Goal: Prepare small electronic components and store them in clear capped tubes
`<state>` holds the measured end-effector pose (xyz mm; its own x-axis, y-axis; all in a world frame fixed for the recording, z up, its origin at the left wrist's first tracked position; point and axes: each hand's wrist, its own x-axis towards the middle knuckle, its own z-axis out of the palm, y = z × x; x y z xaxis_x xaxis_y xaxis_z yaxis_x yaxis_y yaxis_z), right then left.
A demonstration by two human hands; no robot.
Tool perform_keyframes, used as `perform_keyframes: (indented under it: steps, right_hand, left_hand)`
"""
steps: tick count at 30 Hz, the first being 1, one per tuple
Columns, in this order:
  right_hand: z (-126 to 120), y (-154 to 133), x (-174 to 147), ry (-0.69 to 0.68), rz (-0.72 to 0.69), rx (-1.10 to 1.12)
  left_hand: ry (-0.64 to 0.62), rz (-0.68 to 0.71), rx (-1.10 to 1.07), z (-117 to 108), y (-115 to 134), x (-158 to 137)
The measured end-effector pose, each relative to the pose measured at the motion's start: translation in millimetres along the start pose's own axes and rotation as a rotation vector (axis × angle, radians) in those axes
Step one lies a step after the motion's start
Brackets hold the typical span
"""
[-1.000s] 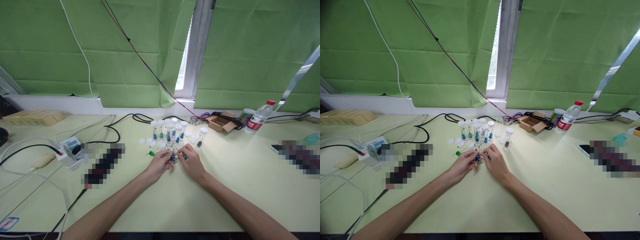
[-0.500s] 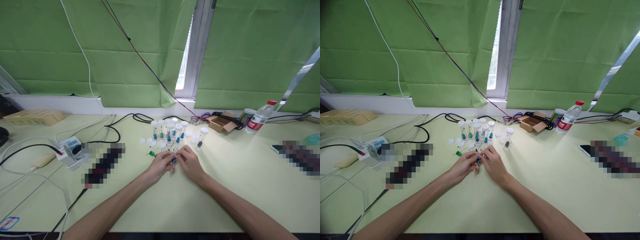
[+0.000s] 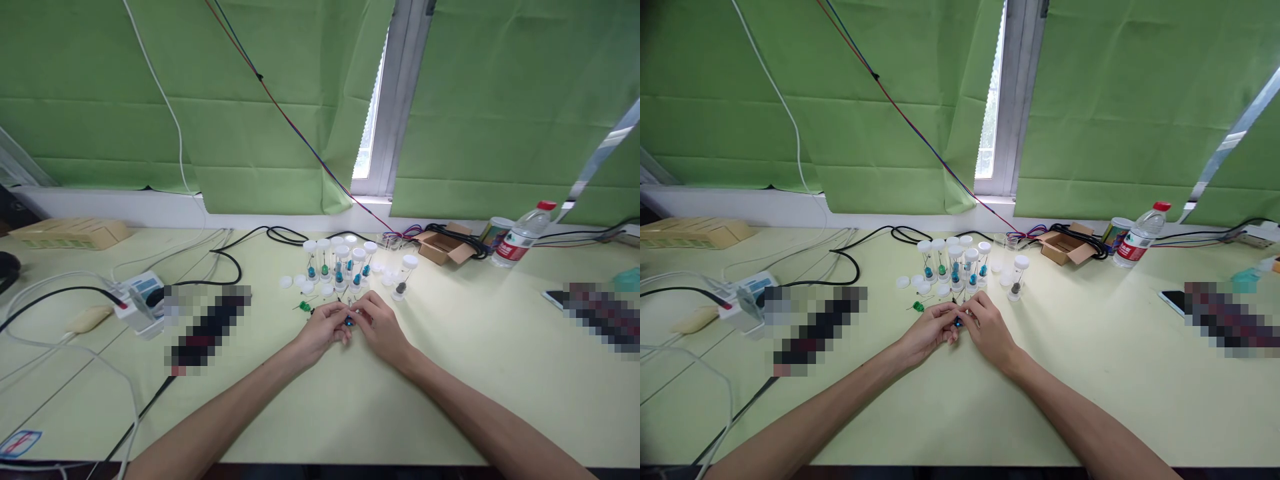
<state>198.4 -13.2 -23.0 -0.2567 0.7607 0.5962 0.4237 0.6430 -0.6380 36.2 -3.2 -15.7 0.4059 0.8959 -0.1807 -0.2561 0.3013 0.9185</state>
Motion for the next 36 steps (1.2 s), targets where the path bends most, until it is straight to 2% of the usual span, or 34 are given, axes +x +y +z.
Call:
perform_keyframes:
  steps: [17,26,31,36]
  right_hand:
    - [-1,-2,0,-0.012,0.017,-0.011]
    - [-3,-1,3,0.065,0.047,-0.049]
    - [-2,5,2,-0.043,0.08,-0.121]
    - [0,9,-1,-0.141,0.055,-0.171]
  left_hand:
    - [0.001,-0.002,0.019,0,0,-1]
    - [0.038,-0.016,-0.001,-1,-2,1]
    - [0.116,0.034,-0.016,-2,0,1]
    - [0.166,0.084,-0.01,-6,3,3]
